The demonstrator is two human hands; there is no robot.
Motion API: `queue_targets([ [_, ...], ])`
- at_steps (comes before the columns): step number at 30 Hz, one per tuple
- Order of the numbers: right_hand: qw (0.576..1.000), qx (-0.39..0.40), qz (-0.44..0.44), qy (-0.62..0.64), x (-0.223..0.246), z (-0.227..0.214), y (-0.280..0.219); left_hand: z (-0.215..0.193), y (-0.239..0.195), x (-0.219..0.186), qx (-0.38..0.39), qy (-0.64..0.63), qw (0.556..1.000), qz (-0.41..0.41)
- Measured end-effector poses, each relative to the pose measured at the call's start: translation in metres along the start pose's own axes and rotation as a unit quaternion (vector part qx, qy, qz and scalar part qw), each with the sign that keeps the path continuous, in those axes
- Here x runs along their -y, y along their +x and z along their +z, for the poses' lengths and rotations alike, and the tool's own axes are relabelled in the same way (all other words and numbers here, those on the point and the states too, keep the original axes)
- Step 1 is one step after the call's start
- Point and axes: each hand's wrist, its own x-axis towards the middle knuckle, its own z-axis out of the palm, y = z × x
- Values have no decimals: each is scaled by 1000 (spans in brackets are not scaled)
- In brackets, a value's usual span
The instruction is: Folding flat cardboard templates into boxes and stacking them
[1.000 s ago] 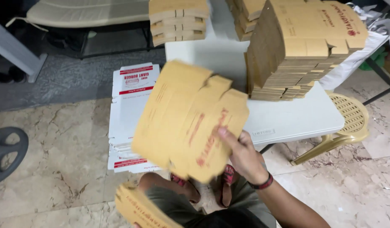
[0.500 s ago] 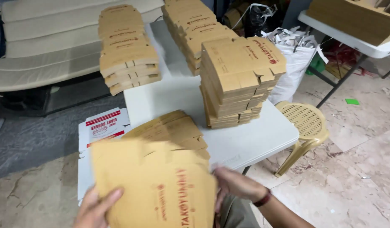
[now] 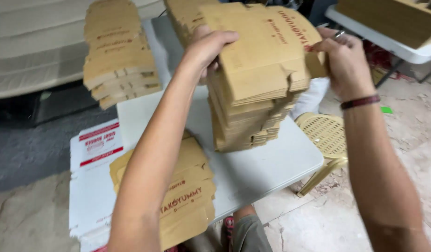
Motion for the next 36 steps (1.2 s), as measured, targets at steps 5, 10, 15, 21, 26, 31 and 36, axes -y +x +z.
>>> queue_targets([
  [5,815,-14,-290,-501,-72,-42,38,-59,5,35,-63,615,786,-3],
  [10,908,104,-327,-241,-94,1,-150,-184,-174,51,-170,453,860,-161],
  [15,862,344,-133,-349,-159,124,-215,-272,-260,176,-216,10,871,-442],
  [21,840,255,-25,-478,-235,203,-201,-247,-251,188,-163,-107,929,-315],
  [26,909,201,93,-354,-202,201,-220,-244,-241,194,-263,-80,932,-235],
  [31,945,170,143,-240,-208,194,-217,-242,-230,191,-213,-163,938,-221],
  [36,979,123,131,-100,-186,202,-208,-240,-233,182,-232,-193,950,-79],
])
